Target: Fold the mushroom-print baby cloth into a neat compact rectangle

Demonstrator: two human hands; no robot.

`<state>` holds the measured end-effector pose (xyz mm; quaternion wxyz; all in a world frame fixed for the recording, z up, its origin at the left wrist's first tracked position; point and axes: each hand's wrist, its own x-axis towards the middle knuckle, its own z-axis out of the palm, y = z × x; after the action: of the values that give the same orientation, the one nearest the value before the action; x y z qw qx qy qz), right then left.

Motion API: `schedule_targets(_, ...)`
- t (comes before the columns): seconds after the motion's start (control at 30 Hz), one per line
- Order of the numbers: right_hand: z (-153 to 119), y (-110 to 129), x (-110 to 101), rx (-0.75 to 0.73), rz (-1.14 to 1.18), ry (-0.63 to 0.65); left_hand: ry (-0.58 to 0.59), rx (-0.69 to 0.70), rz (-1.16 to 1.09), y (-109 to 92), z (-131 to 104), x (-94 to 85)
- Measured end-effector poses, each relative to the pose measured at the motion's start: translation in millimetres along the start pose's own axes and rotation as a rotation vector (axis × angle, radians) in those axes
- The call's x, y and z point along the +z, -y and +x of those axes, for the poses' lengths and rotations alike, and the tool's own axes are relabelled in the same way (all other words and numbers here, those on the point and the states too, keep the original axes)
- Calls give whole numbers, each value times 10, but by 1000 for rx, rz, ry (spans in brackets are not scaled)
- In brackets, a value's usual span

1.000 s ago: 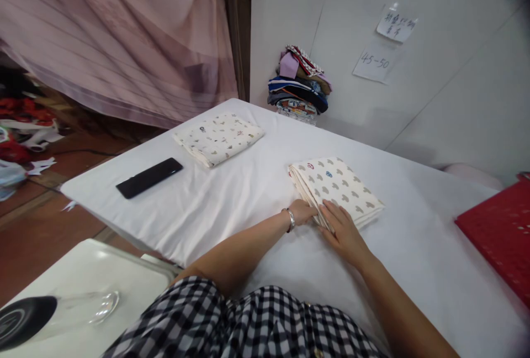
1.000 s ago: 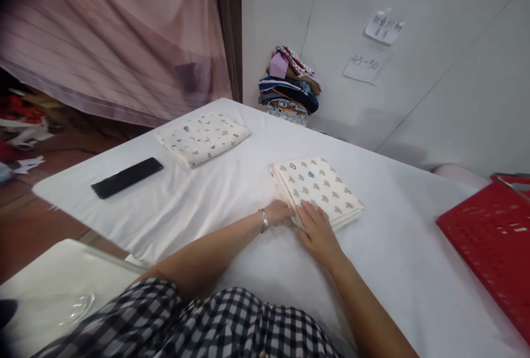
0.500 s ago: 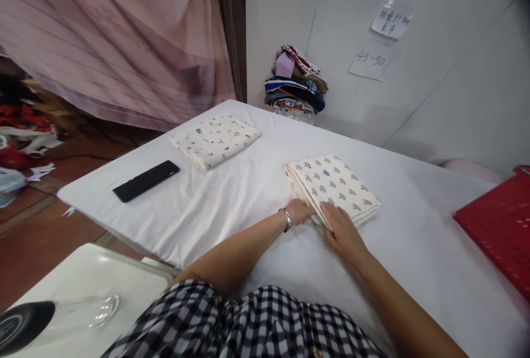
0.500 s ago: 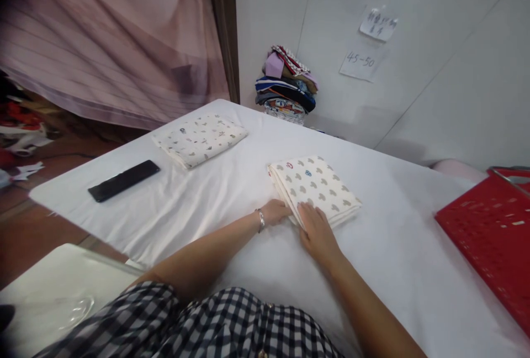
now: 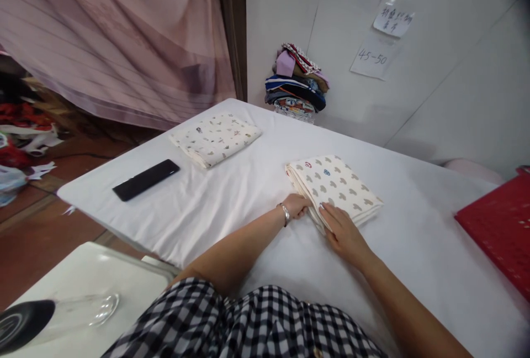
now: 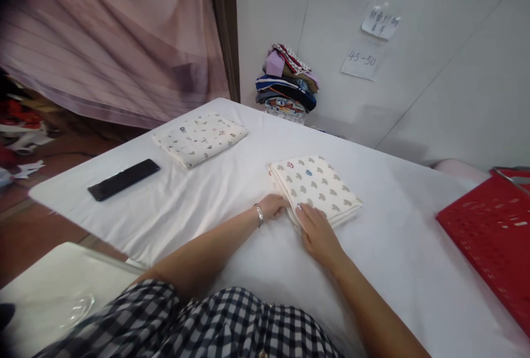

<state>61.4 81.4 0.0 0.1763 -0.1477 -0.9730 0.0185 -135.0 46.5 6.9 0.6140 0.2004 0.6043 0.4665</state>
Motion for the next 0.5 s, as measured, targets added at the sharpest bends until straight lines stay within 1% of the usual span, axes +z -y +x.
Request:
schedule_targets(0.1,10,13,-11,-1,28,-24,-62,2,-166,-117,98,-101)
schedule_targets(0.2,18,31,-13,-5,60,-68,-96,17,-296,-278,239,-258)
schedule_targets(0.33,11,45,11,-15,73,-126,-74,13,-462,-487,385,-438)
schedule_targets(0.4,3,50,22,-17,72,-123,-48,10,-533,-554,410,-481)
schedule_targets(0.5,-16,61,27,-14,69,-102,-29,33,-628,-598,399,-500)
